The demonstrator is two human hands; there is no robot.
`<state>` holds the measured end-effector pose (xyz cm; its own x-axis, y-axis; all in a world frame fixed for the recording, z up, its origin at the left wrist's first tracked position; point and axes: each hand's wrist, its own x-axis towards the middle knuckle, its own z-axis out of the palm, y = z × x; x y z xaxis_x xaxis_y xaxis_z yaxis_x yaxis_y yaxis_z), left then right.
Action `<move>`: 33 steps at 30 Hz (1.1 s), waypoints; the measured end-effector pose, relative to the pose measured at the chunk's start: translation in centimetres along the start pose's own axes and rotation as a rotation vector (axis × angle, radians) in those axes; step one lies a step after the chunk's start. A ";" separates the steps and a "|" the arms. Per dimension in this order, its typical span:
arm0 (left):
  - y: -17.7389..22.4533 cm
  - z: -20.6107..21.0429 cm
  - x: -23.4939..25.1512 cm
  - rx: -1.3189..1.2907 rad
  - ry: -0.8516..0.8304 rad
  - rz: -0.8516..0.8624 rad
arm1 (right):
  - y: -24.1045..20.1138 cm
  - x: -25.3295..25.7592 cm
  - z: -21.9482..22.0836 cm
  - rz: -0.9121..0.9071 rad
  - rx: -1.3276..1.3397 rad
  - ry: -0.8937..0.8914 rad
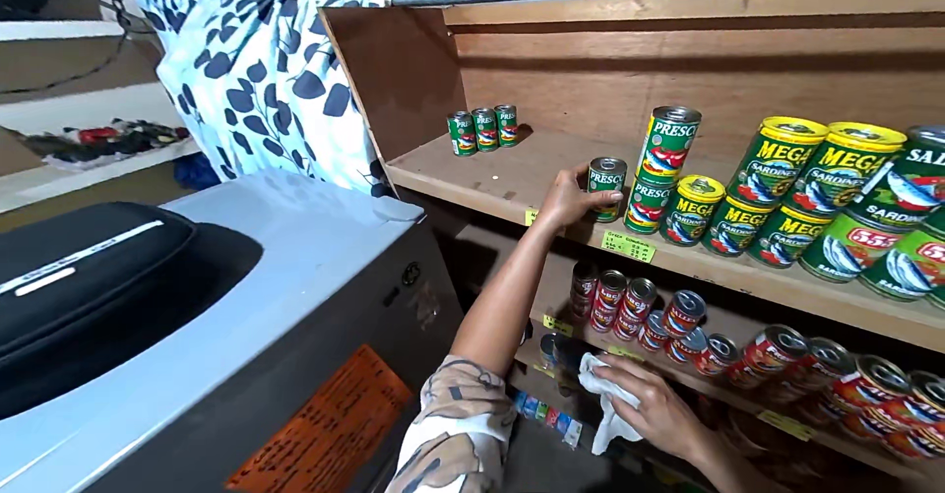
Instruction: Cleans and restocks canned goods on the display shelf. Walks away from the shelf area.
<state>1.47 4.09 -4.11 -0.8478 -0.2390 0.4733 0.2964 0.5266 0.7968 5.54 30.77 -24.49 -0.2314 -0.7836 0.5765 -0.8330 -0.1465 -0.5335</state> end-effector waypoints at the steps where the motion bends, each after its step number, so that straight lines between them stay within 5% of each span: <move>1: 0.0 0.0 -0.1 -0.001 -0.026 -0.016 | 0.1 -0.2 0.0 0.011 0.002 -0.002; 17: -1.5 -1.0 -0.7 0.054 -0.209 -0.015 | 0.6 0.7 1.5 0.064 0.054 -0.113; 19: -1.5 -1.9 -0.6 0.100 -0.080 0.013 | 0.5 0.8 1.5 0.080 0.048 -0.107; 22: -2.6 -6.7 1.8 0.201 0.523 0.050 | 0.3 0.7 1.1 0.104 0.051 -0.093; 25: -5.3 -14.2 5.4 0.321 0.966 -0.202 | 0.2 0.1 0.4 0.170 0.083 -0.100; 29: -9.3 -20.0 7.7 0.382 0.832 -0.493 | 0.7 -0.8 -0.4 0.259 0.100 -0.122; 33: -9.2 -20.3 6.9 0.398 0.785 -0.430 | 1.0 -1.0 -1.1 0.281 0.078 -0.095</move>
<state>1.83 -18.98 -0.52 -0.2727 -0.8738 0.4026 -0.2613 0.4700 0.8431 4.40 32.08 -24.88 -0.3957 -0.8527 0.3411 -0.7010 0.0405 -0.7120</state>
